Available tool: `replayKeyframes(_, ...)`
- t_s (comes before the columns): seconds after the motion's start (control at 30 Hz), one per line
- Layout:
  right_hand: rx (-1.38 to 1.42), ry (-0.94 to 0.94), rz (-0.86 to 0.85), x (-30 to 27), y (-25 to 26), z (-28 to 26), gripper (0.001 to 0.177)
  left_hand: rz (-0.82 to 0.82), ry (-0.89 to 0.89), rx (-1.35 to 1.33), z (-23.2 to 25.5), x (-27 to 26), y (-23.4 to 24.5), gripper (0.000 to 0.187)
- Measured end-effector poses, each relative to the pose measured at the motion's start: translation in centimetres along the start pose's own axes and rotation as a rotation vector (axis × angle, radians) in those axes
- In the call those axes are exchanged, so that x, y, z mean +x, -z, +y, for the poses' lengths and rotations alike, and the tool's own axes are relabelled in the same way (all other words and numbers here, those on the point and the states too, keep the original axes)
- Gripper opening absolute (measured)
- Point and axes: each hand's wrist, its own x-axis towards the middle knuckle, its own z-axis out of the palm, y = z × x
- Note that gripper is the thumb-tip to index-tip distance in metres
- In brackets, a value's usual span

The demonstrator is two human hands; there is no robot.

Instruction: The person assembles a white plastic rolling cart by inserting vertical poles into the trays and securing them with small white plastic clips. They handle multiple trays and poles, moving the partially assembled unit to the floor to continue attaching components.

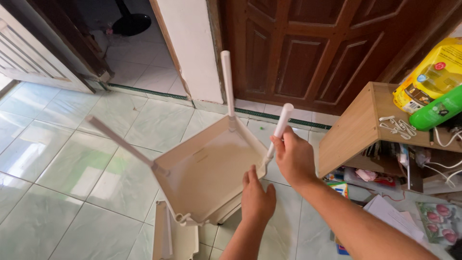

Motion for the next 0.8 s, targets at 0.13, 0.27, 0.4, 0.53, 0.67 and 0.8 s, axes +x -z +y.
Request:
replayKeyframes(0.13,-0.046,-0.091,0.067,-1.9,0.5,1.1,0.019,-0.063,-0.05,0.02,2.0,1.2,-1.8,0.083)
replayKeyframes(0.27,0.679,-0.277,-0.198,-3.9,-1.4,4.0,0.031,-0.057,-0.114,-0.215,0.7,3.8,-6.2,0.046)
replayKeyframes(0.4,0.592,-0.53,-0.337,-4.8,-3.9,5.7,0.051,-0.157,-0.004,-0.398,-1.0,4.8,-8.1,0.038)
replayKeyframes(0.53,0.417,-0.461,-0.144,-4.5,-5.2,4.0,0.054,-0.399,0.116,-0.092,-1.5,6.7,-6.6,0.042)
replayKeyframes(0.67,0.656,-0.753,0.167,-2.7,-5.5,2.1,0.047,-0.247,-0.015,-0.142,-2.5,8.4,-7.4,0.071)
replayKeyframes(0.8,0.339,-0.52,-0.025,-3.4,-6.0,2.1,0.052,-0.302,-0.034,-0.129,-4.2,7.7,-8.0,0.052)
